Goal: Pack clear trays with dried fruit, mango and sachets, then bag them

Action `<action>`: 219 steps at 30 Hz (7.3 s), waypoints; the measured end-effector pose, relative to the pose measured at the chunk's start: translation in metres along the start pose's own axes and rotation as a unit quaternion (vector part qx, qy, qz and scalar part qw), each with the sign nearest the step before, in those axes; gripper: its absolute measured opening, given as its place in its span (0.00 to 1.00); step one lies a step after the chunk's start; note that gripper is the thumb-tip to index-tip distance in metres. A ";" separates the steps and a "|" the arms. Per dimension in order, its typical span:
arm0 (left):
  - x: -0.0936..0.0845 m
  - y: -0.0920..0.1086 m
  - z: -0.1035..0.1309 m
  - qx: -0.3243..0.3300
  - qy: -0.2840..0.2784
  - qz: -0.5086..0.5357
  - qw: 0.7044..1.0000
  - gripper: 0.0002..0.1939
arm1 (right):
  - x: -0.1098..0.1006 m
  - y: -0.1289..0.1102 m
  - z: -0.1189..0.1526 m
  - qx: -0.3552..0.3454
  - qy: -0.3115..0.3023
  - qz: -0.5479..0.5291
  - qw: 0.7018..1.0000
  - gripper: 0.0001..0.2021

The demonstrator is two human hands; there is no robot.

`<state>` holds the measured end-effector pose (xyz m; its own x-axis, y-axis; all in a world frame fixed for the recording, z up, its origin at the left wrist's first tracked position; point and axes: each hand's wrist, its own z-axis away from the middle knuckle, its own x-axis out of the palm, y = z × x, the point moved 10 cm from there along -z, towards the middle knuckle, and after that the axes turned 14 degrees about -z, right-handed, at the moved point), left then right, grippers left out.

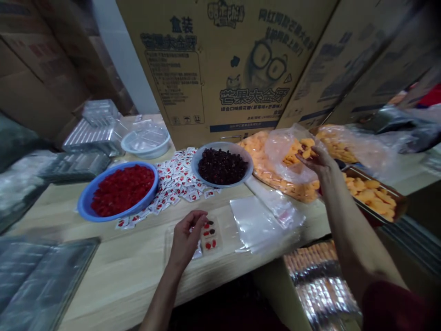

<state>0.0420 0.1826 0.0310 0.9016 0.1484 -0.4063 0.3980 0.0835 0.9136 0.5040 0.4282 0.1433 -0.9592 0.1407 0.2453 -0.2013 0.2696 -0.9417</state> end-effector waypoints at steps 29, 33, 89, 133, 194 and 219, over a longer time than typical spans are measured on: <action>-0.079 -0.124 0.079 -0.179 0.225 0.102 0.952 0.18 | 0.276 0.185 0.376 0.502 -0.221 -0.279 0.788 0.20; -0.072 -0.110 0.076 -0.133 0.208 -0.093 0.965 0.07 | 0.278 0.183 0.384 0.503 -0.214 -0.289 0.786 0.21; 0.009 0.035 0.077 0.279 0.032 -0.337 0.899 0.28 | 0.281 0.159 0.358 0.399 -0.207 -0.179 0.875 0.24; -0.285 -0.167 0.107 -0.287 0.189 -0.469 0.814 0.06 | 0.267 0.144 0.354 -0.085 -0.385 0.242 0.886 0.17; -0.101 -0.108 0.060 -0.047 0.216 -0.292 0.931 0.19 | 0.261 0.208 0.285 0.031 -0.266 0.305 0.914 0.27; 0.020 -0.104 0.131 -0.264 -0.107 0.384 0.878 0.20 | 0.184 0.162 0.367 0.393 -0.150 -0.119 0.899 0.17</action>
<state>0.0409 0.0482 -0.0705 0.9036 0.1773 0.3899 -0.4244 0.4936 0.7591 0.2223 0.1478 -0.0488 -0.8572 -0.1278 0.4990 -0.3723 -0.5157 -0.7716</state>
